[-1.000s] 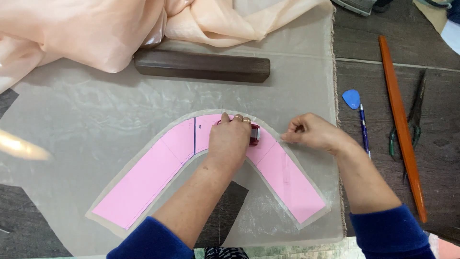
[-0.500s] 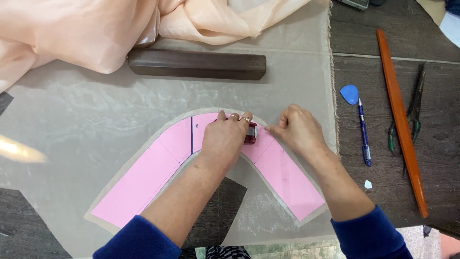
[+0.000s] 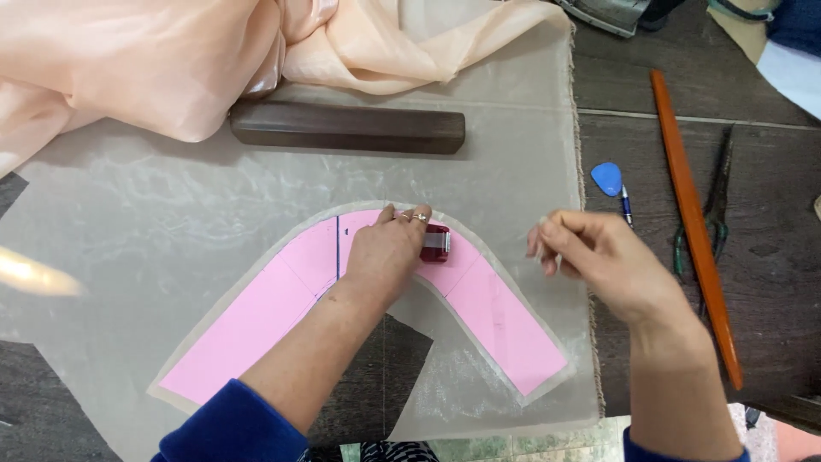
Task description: The person uses tweezers to pin a pink paper pattern onto a large piece of translucent fabric laid out on the floor. They carefully align the pattern edges and secure them with pins, occasionally adjusting the position of the pattern and the tape dispenser nearby.
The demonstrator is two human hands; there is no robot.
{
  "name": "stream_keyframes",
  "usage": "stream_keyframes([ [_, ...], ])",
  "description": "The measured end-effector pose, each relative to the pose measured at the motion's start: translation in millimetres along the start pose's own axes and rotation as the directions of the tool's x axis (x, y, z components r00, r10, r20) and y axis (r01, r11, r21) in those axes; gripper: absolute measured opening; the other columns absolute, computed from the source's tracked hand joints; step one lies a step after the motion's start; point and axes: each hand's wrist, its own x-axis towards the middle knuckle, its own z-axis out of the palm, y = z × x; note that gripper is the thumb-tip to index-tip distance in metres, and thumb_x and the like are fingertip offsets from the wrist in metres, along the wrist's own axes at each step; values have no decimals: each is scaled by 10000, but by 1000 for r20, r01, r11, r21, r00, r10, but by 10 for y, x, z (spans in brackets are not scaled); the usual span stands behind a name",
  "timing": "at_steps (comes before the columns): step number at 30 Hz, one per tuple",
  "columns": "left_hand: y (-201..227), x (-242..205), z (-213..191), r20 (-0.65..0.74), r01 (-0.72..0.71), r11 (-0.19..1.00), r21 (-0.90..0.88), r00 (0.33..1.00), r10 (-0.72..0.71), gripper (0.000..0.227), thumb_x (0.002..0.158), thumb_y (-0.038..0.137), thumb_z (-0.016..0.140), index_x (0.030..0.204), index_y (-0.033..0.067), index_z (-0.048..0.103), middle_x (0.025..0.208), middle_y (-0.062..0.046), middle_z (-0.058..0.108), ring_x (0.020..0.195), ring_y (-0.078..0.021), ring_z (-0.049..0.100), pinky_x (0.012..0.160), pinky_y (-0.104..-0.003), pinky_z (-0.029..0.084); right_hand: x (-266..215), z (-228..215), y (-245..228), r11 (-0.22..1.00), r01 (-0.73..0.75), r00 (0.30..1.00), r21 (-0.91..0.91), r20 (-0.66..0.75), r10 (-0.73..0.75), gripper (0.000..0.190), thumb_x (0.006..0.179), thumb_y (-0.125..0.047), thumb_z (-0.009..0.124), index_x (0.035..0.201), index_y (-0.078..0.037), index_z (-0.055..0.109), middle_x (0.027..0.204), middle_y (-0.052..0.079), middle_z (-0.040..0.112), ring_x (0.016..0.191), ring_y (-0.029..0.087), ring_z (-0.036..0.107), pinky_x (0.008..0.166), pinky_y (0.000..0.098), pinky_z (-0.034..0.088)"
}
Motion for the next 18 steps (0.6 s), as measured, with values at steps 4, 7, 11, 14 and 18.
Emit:
stream_keyframes([
  [4,-19,-137,-245,21,-27,990,-138,999,30,718,774,173,677,1381,102,300,1256,-214,553,1437,-365,250,1072,-658,250,-206,84,150,996,77,997,50,-13,-76,391,998,-246,470,729,-28,651,802,91,679,619,146,527,575,254,391],
  [7,20,-430,-499,-268,-182,873,-453,961,61,871,631,611,794,1265,109,471,1337,-116,543,1393,-366,297,1124,-598,93,-326,177,158,989,112,994,92,-25,-110,408,993,-277,469,750,-10,660,786,82,650,613,139,543,525,230,337],
  [11,221,-776,-613,60,47,98,-994,989,135,786,747,468,603,1404,80,414,1375,-115,548,1263,-198,522,1000,-333,449,-427,333,134,982,111,993,154,18,-115,412,988,-275,466,762,0,674,792,93,654,632,140,531,535,243,348],
  [14,314,-886,-710,250,265,-82,-961,955,157,734,748,511,505,1312,41,523,1229,-104,660,1107,-190,618,892,-311,509,-461,437,138,963,163,982,214,65,-180,401,992,-255,456,773,11,660,785,96,630,693,166,552,596,266,418],
  [18,377,-1024,-834,459,488,-285,-825,873,168,780,782,631,366,1126,-20,624,1016,-195,701,907,-278,675,762,-368,562,-540,507,130,944,257,945,209,152,-291,459,984,-333,425,706,-27,624,885,126,680,654,145,541,526,240,400],
])
